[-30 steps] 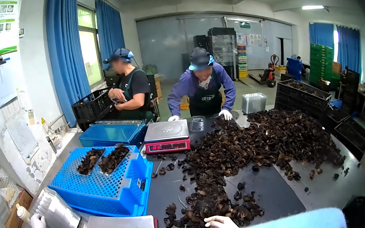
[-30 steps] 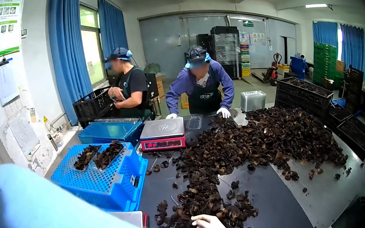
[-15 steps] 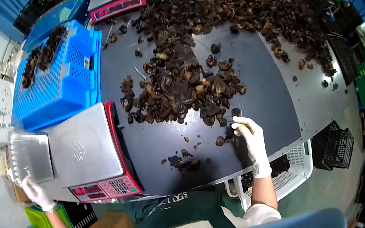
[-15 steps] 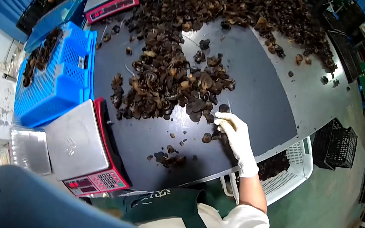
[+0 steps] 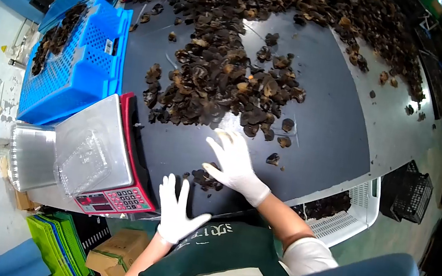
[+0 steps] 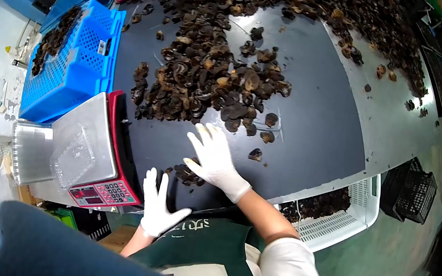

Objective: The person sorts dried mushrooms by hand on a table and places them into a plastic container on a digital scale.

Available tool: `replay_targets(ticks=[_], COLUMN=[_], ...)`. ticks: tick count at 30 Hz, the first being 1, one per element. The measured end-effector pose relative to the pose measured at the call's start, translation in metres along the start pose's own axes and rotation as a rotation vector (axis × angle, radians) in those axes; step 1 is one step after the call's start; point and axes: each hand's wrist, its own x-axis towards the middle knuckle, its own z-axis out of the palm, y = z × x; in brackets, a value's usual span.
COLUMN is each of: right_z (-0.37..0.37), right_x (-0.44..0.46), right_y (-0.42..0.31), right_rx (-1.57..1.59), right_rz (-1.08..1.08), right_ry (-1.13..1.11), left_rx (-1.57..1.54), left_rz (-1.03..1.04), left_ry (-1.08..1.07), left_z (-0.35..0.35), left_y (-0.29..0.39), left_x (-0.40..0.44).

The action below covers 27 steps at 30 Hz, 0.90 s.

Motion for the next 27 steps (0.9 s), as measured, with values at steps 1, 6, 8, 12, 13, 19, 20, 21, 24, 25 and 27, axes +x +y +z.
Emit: replay_targets(ticks=[1,6,8,12,13,19,20,21,24,25,27], right_z=[0.011,-0.008,-0.041,-0.129,-0.151,-0.21,-0.202,-0.187,-0.137,-0.1,-0.077], right_x=[0.006,-0.003,-0.031,-0.107,-0.13,-0.223,-0.22,-0.223,-0.196,-0.203,-0.187], right_y=[0.004,0.021,0.028,0.052,0.058,0.049,0.038,0.032,-0.007,-0.013,-0.039], right_rx=[-0.051,-0.102,-0.064,-0.307,-0.339,-0.56,-0.468,-0.36,0.026,0.324,0.583], right_rz=[0.013,-0.103,-0.019,0.427,0.464,0.626,0.627,0.594,0.404,0.333,0.175], right_ry=[-0.005,0.054,0.096,-0.148,0.017,0.549,0.549,0.495,0.211,0.158,-0.111], left_rx=[0.038,0.085,-0.157,-0.536,-0.733,-0.461,-0.181,-0.069,0.311,0.274,0.185], left_rz=[-0.033,0.093,0.283,0.547,0.575,0.694,0.637,0.35,0.241,0.232,0.531], left_ry=[0.038,0.138,0.18,-0.012,-0.146,-0.23,-0.067,-0.278,-0.1,-0.213,-0.062], left_z=[0.026,0.078,0.085,0.122,0.15,0.059,0.049,0.03,0.068,0.065,0.102], left_y=[-0.011,0.006,0.046,0.141,0.156,0.149,0.124,0.108,0.036,0.057,0.088], left_x=[0.012,0.055,0.082,0.11,0.099,0.109,0.107,0.114,0.104,0.116,0.113])
